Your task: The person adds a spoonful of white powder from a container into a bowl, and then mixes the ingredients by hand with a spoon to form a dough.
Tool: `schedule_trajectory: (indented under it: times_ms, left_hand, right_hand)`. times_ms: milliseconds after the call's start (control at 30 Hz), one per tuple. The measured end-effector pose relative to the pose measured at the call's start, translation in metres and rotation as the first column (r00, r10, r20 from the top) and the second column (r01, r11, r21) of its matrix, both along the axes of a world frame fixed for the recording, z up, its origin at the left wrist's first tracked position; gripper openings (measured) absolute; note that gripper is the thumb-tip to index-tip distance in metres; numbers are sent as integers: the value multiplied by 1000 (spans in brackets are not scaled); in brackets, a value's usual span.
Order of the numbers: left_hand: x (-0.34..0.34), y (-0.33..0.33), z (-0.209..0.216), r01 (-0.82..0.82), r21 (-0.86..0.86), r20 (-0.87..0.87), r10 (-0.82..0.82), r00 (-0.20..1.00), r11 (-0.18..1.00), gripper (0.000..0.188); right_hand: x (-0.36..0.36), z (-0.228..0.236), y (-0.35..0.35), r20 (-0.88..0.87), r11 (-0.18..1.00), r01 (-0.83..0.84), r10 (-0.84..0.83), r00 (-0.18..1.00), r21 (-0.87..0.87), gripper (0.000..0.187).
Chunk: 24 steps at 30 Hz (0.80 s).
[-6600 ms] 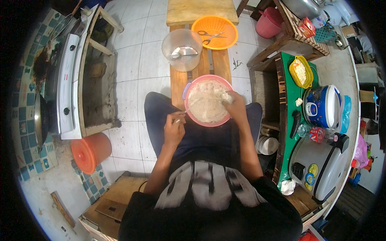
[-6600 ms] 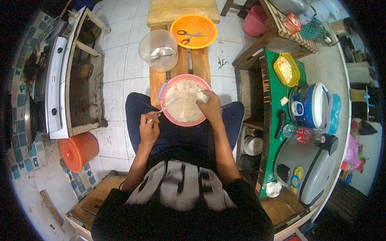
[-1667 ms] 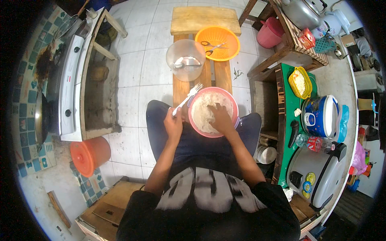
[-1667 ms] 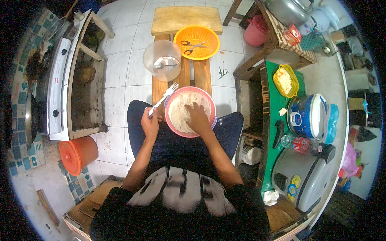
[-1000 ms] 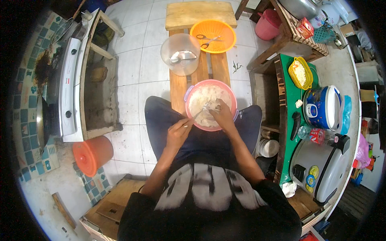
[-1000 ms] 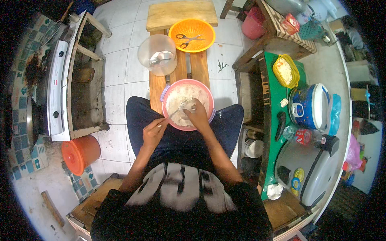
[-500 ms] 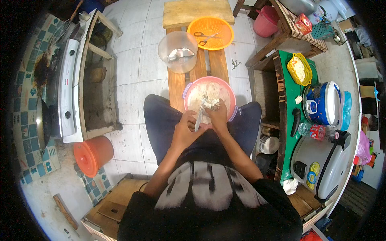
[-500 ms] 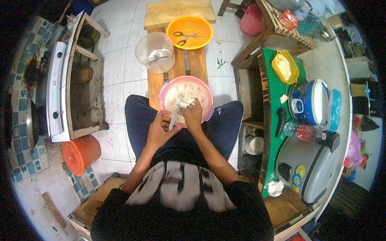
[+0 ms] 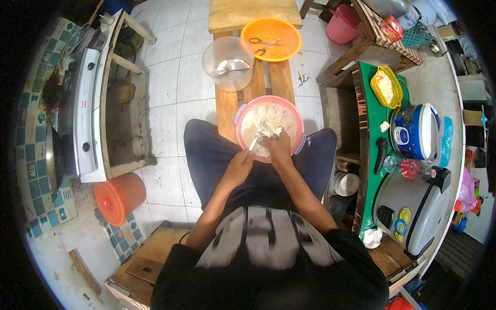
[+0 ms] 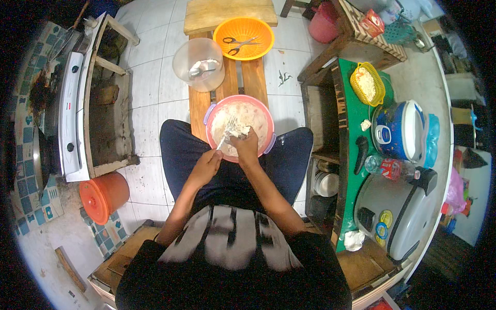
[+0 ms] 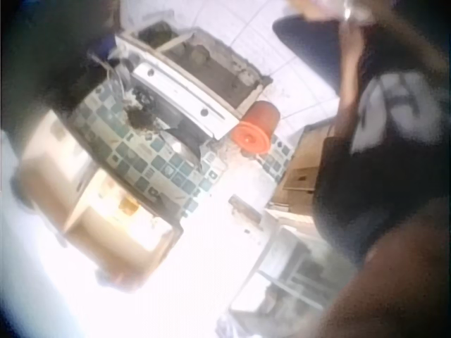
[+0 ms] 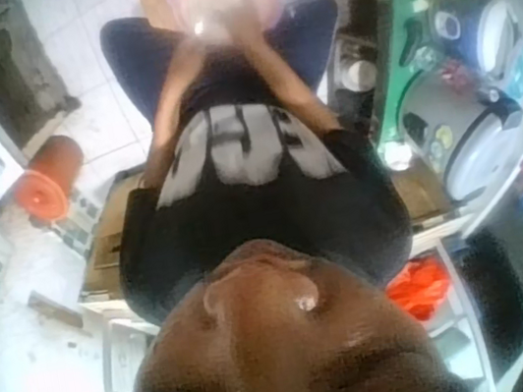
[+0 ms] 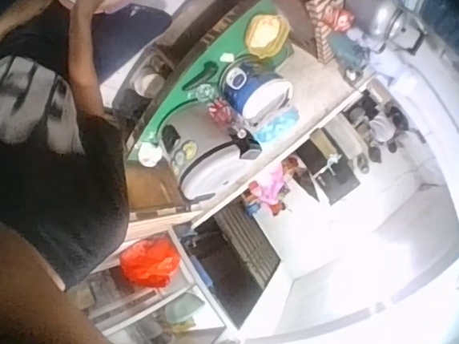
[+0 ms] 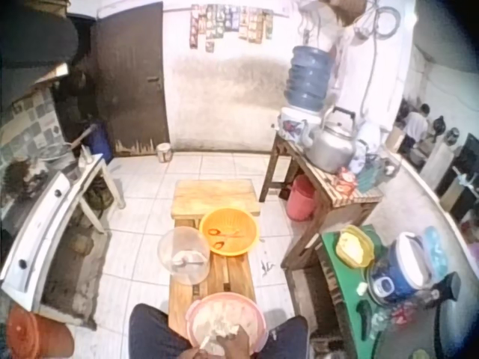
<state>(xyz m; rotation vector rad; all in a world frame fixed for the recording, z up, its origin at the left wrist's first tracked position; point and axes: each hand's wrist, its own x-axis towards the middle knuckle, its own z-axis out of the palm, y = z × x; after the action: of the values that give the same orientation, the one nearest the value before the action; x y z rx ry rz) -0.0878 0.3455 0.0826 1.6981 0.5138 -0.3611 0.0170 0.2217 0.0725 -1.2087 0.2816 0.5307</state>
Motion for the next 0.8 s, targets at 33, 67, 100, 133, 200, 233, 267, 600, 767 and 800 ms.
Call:
schedule_trajectory:
  times_ms: [33,67,100,133,200,233,267,600,767,800]
  left_hand:
    - [0,3,-1,11,-13,-22,-11,1000,1000,30]
    - [-1,4,-1,20,-25,-44,-22,999,999,31]
    - [0,4,2,22,-27,-46,-23,999,999,31]
    - [-1,4,5,49,24,-29,-48,998,999,31]
    - [-2,4,11,74,75,-15,-73,997,994,32]
    - [-3,3,13,62,79,-6,-62,998,995,31]
    - [-5,3,14,50,83,3,-50,999,995,31]
    - [-9,9,24,121,14,-60,-120,991,993,32]
    - [-9,9,33,118,12,-44,-117,992,993,34]
    - [-11,9,31,115,13,-44,-115,992,993,34]
  right_hand:
    - [0,-2,1,-2,1000,0,0,1000,0,39]
    - [0,-4,3,-32,999,12,-11,999,31,38]
    - [1,-5,4,-61,998,27,-23,998,61,36]
    - [0,-5,4,-63,998,28,-24,998,60,36]
    - [-1,-5,4,-82,998,30,-25,996,60,36]
    - [-1,-6,4,-85,998,29,-24,996,60,36]
    - [0,-6,3,-102,996,29,-21,995,82,36]
    - [5,-12,0,-226,990,24,8,974,138,36]
    - [9,-11,-2,-272,988,70,-30,962,138,36]
    - [10,-11,-1,-285,984,92,-45,958,152,37]
